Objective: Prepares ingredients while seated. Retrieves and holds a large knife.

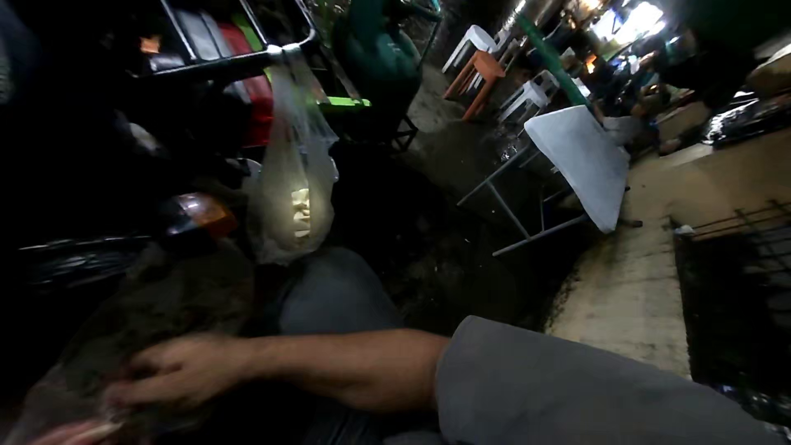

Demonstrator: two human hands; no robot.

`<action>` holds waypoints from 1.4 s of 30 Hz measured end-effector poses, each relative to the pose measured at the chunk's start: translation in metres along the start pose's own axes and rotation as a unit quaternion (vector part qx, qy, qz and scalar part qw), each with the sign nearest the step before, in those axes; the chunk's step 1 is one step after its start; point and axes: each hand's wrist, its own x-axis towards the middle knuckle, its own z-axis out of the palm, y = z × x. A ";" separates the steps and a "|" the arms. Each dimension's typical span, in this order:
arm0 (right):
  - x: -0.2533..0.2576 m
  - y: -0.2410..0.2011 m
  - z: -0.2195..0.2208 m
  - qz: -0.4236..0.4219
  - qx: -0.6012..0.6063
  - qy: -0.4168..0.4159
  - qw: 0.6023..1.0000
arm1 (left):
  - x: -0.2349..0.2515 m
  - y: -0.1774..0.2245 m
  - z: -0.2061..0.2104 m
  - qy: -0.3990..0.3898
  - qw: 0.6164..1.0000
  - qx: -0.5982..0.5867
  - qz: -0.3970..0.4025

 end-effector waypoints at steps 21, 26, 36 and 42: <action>-0.003 0.014 -0.002 -0.164 -0.022 0.025 0.986 | -0.006 -0.033 -0.048 0.180 0.982 -0.049 -0.026; -0.003 0.014 -0.003 -0.172 -0.053 0.034 0.983 | -0.005 -0.041 -0.049 0.177 0.984 0.032 -0.008; -0.005 0.013 0.002 -0.145 -0.092 -0.003 0.985 | -0.004 -0.042 -0.052 0.165 0.972 -0.157 -0.062; -0.003 0.011 0.003 -0.120 -0.091 0.023 0.988 | -0.003 -0.037 -0.050 0.184 0.960 -0.184 -0.107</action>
